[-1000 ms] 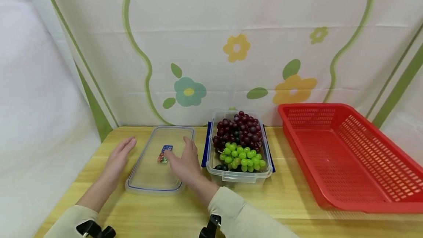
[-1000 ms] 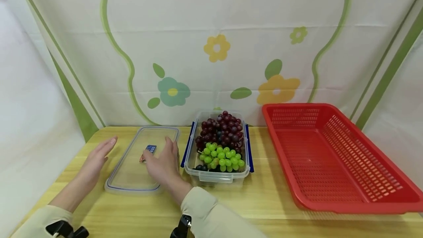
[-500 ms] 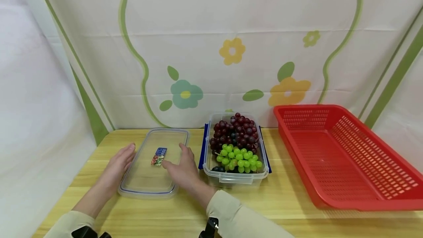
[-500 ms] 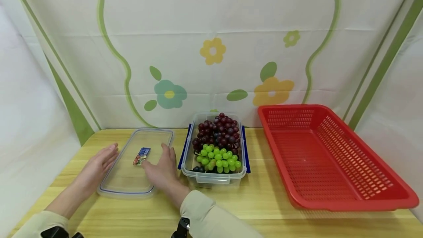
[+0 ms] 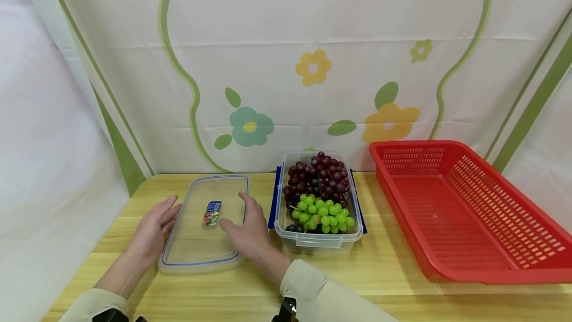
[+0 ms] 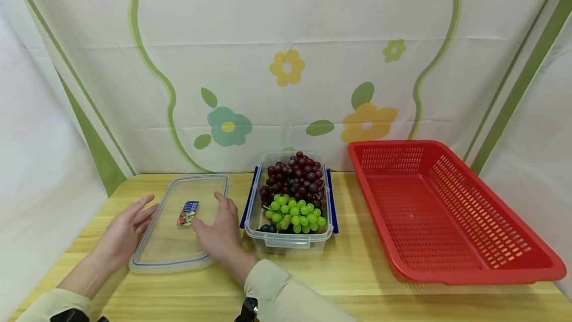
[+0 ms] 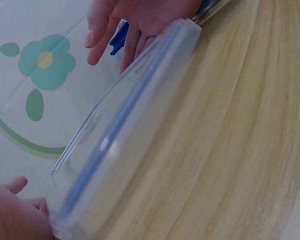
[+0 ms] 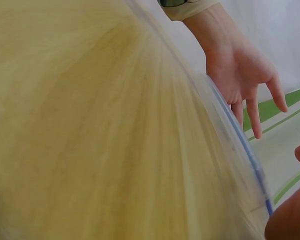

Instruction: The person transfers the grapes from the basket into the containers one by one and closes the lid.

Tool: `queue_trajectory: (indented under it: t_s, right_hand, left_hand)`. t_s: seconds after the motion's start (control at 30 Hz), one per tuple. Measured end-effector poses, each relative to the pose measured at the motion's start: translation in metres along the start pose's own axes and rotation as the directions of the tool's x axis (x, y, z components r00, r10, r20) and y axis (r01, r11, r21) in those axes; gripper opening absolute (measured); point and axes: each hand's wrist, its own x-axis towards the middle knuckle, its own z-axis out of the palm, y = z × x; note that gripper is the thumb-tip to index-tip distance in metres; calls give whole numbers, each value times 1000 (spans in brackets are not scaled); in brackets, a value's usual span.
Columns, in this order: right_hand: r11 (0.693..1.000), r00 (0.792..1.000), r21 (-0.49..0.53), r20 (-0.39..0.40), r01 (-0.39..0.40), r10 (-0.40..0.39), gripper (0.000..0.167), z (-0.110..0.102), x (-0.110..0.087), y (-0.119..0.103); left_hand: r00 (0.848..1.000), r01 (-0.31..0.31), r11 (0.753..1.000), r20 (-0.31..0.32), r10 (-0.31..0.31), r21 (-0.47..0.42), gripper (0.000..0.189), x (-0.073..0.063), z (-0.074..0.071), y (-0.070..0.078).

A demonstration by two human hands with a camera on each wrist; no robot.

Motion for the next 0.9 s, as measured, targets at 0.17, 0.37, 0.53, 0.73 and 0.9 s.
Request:
queue_trajectory:
  t_s: [0.17, 0.37, 0.53, 0.73, 0.9]
  right_hand:
    - [1000, 1000, 22, 3, 20, -20, 79, 1, -1, 1]
    - [999, 999, 27, 20, 32, -32, 80, 1, 0, 2]
    - [998, 999, 40, 24, 43, -44, 77, -1, 0, -4]
    - [993, 997, 85, -6, 82, -82, 74, -7, 1, -19]
    - [982, 990, 126, -13, 139, -139, 73, -18, 1, -34]
  left_hand:
    - [1000, 6, 1000, -28, -7, -15, 86, -3, 0, 0]
    - [1000, -30, 998, -1, 30, -57, 86, -6, -1, 5]
    - [999, -39, 998, -15, 39, -55, 86, -6, -2, 13]
    - [992, -125, 991, -13, 124, -54, 77, -7, -5, 26]
    - [984, -180, 979, -27, 178, -100, 72, -8, -2, 37]
